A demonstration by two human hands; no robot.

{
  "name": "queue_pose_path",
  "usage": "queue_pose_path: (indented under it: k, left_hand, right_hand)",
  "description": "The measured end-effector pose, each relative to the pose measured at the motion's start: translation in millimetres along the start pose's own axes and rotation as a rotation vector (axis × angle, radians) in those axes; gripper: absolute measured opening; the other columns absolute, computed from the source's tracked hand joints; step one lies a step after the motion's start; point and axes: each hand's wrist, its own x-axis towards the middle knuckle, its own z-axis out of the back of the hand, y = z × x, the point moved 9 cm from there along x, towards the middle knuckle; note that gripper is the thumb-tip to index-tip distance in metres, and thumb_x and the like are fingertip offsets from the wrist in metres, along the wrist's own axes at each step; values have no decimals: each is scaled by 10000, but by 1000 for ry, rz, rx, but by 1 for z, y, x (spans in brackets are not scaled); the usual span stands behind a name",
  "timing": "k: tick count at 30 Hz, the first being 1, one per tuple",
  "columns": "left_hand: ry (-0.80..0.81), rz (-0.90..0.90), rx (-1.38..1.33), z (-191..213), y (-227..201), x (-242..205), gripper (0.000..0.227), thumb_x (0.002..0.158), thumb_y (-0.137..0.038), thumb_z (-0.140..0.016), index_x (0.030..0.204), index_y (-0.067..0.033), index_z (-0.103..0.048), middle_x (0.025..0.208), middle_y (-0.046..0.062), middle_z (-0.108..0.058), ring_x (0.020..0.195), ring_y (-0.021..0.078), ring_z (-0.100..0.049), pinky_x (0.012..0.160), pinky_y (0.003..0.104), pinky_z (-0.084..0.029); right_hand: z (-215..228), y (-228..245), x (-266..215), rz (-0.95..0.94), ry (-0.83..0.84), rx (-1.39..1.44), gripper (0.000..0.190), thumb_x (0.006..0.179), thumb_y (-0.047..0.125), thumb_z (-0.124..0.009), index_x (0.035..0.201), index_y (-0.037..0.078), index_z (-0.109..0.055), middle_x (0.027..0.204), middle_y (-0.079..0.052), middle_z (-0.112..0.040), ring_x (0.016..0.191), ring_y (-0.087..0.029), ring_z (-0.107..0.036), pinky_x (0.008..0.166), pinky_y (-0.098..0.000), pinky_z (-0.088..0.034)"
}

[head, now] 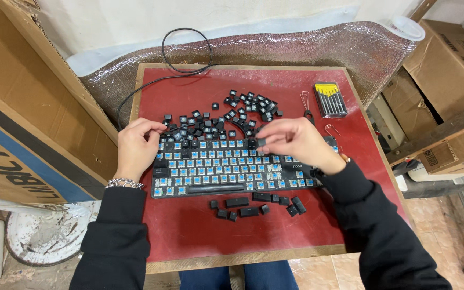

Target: The person assembles a mechanical keyboard by placing black keycaps onto blue switches on a red table. They handle keycaps one at a time, positioning them into the keyboard base. The workspace includes scattered keycaps, a keycap puller, and a screwdriver set.

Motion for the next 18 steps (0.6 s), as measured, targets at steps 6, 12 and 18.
queue_pose_path:
  k: [6,12,18]
  left_hand:
    - [11,6,25,-2,5,0,317,858,81,-602,891,-155,-811,813,12,-721,830,255,-690,772,364,-566]
    - [20,-11,57,-3,9,0,314,862,91,-612,905,-147,-812,813,3,-714,833,238,-687,782,341,-573]
    - [23,-38,62,-3,7,-1,313,877,99,-610,910,-140,-809,823,13,-712,842,245,-684,792,352,-574]
  right_hand:
    - [-9,22,-61,230,-100,72,276,736,-122,-809,997,-35,-782,1057,-224,-784,870,-270,-816,745,-353,-694]
    - [-17,38,-103,336,-182,-32,175,700,-78,-846,852,-16,-784,969,-227,-796,822,-288,-822,727,-374,-698]
    - [-10,17,-139,303,-296,-169,183,671,52,-928,796,51,-793,899,-103,-819,766,-196,-810,723,-316,-666]
